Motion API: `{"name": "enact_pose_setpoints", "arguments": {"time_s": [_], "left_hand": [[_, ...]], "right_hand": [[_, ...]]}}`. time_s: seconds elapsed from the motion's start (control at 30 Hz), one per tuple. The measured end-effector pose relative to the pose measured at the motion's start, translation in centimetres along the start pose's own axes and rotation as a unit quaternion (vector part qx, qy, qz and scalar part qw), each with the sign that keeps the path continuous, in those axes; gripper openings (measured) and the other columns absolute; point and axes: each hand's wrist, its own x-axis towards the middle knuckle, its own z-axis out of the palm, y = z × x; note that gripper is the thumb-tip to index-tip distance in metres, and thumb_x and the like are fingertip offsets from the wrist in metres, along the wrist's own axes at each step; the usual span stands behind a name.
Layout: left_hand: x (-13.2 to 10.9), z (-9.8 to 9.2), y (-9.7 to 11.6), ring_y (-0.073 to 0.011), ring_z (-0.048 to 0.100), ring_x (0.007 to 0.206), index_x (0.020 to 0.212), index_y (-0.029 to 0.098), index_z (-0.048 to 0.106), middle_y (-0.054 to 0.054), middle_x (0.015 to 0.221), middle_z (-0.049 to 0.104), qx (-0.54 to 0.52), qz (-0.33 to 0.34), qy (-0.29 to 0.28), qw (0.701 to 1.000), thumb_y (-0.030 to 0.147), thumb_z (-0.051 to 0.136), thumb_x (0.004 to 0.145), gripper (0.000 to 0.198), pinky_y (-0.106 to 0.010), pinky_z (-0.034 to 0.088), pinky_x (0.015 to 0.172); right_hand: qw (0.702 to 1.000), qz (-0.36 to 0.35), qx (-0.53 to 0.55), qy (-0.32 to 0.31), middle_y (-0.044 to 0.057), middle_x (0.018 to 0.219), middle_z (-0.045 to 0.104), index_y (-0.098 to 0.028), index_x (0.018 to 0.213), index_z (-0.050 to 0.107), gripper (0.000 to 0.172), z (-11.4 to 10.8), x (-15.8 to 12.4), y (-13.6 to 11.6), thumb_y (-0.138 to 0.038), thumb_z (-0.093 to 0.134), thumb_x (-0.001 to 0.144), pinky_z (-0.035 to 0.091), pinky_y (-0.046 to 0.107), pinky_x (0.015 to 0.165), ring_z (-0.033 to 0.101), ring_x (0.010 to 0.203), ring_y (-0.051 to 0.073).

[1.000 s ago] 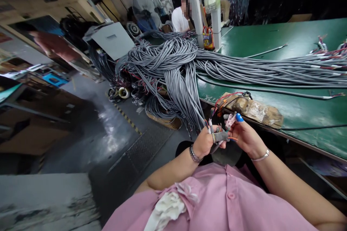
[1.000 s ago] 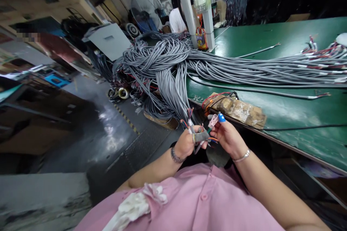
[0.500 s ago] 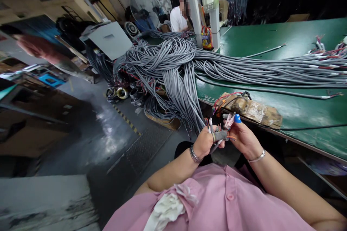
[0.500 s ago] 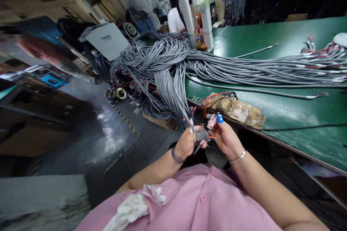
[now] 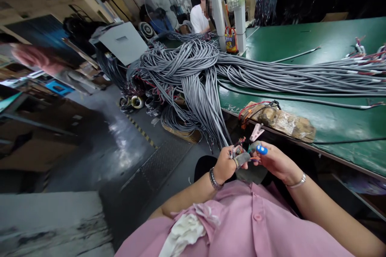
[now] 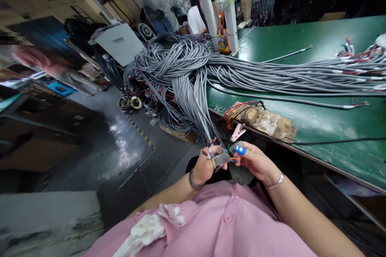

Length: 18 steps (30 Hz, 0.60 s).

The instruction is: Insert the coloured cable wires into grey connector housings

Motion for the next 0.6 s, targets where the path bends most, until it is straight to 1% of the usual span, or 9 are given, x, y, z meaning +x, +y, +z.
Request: {"name": "enact_pose_setpoints", "arguments": {"time_s": [0.13,0.23,0.43,0.6], "left_hand": [[-0.2,0.2,0.2,-0.0114,0.052,0.052,0.059,0.013,0.063,-0.004,0.055,0.062,0.028,0.017,0.005,0.999,0.044,0.068,0.078,0.037,-0.023,0.039,0.055],[-0.2,0.3,0.2,-0.0111,0.052,0.052,0.059,0.013,0.063,-0.004,0.054,0.061,0.037,0.021,0.007,0.999,0.045,0.066,0.079,0.038,-0.023,0.04,0.055],[-0.2,0.3,-0.2,-0.0108,0.051,0.052,0.06,0.013,0.063,-0.003,0.054,0.061,0.029,0.015,0.028,0.999,0.045,0.067,0.078,0.037,-0.023,0.039,0.054],[-0.2,0.3,-0.3,-0.0095,0.048,0.049,0.06,0.012,0.063,-0.003,0.054,0.06,0.009,0.009,0.046,0.999,0.046,0.066,0.079,0.039,-0.022,0.036,0.051]], "right_hand": [[0.997,0.008,-0.078,0.025,0.002,0.072,0.065,-0.018,0.081,0.065,0.019,0.8,-0.2,0.0,-0.033,0.075,0.077,0.038,0.024,0.056,0.055,0.063,0.012],[0.994,-0.006,-0.102,0.046,0.001,0.071,0.065,-0.018,0.079,0.065,0.017,1.0,-0.1,0.2,-0.031,0.076,0.076,0.036,0.024,0.056,0.053,0.062,0.012],[0.991,-0.026,-0.101,0.078,0.0,0.069,0.062,-0.018,0.076,0.065,0.014,1.1,-0.2,0.6,-0.027,0.076,0.074,0.035,0.025,0.056,0.049,0.06,0.011],[0.99,-0.033,-0.091,0.098,-0.001,0.066,0.06,-0.018,0.073,0.066,0.013,1.4,-0.3,0.6,-0.025,0.077,0.072,0.034,0.025,0.055,0.045,0.056,0.01]]}}
